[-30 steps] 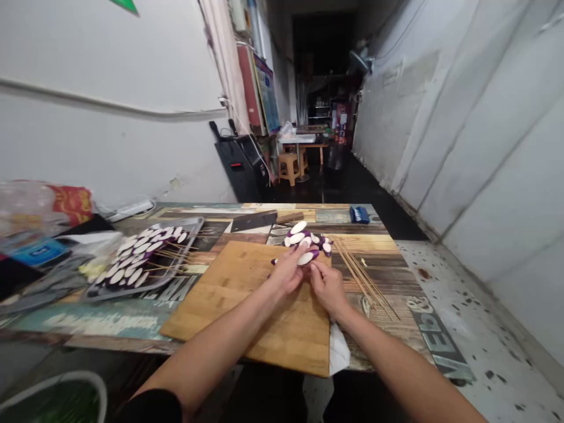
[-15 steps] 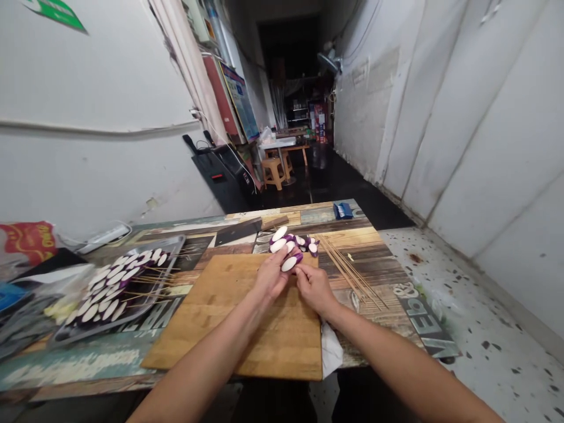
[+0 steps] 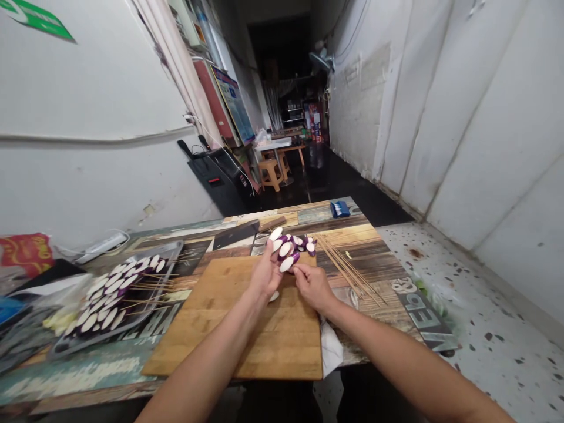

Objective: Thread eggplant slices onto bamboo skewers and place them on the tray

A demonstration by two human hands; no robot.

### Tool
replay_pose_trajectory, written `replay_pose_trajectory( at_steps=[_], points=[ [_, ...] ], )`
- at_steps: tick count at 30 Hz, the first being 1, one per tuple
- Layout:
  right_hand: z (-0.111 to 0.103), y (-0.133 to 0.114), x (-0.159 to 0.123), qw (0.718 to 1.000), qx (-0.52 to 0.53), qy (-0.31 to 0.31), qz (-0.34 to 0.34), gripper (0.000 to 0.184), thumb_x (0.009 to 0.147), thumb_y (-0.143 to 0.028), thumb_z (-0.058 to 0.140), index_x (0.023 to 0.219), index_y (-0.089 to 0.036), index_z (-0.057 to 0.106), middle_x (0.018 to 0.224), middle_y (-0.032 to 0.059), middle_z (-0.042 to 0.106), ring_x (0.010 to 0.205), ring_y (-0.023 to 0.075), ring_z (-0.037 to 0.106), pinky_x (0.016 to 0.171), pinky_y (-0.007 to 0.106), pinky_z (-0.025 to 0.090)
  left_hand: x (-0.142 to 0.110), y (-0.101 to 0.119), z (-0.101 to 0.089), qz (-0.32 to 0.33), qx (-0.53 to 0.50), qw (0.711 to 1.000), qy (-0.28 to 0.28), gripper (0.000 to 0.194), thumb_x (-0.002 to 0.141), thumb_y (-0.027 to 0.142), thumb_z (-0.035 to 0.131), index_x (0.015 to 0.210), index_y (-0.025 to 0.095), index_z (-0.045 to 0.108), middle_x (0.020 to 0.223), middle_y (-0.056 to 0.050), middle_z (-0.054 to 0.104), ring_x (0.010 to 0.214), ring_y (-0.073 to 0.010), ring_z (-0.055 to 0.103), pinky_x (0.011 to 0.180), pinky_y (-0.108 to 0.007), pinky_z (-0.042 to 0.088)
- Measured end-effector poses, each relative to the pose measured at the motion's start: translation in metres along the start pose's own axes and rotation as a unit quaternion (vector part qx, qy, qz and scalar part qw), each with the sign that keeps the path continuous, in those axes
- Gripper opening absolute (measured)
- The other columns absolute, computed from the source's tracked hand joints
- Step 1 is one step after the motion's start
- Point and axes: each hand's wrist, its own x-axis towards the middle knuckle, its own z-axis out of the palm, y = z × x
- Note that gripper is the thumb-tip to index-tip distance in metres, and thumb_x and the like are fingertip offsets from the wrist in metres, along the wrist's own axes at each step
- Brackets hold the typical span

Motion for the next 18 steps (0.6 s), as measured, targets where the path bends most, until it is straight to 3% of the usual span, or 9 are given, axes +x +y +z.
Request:
replay_pose_trajectory(
  at_steps=[4,18],
  points=[
    [-0.001,-0.003,-0.001,0.999,-0.032,-0.008,-0.024,0.029,0.085,-0.027,0.039,0.073,-0.015,0.063,0.058,-0.0004,0.053,0.053,0.0110,0.046,0.052,0.020,0.035,0.005,0.007,-0.006,0.040,-0.007,0.999,-0.008,0.030,0.078,0.034,0.058,0.098,0.012,0.060,0.084,-0.008,0.066,0.069,-0.0156,0.063,0.071,-0.035,0.054],
    [-0.001,-0.001,-0.001,0.998,-0.048,-0.017,-0.039,0.029,0.085,-0.027,0.040,0.071,-0.015,0.063,0.061,0.0011,0.058,0.057,0.0124,0.051,0.056,0.020,0.038,0.010,0.012,-0.011,0.005,-0.021,1.000,0.006,0.016,0.073,0.017,0.063,0.088,0.011,0.060,0.079,-0.006,0.066,0.068,-0.0158,0.063,0.073,-0.039,0.053]
  ],
)
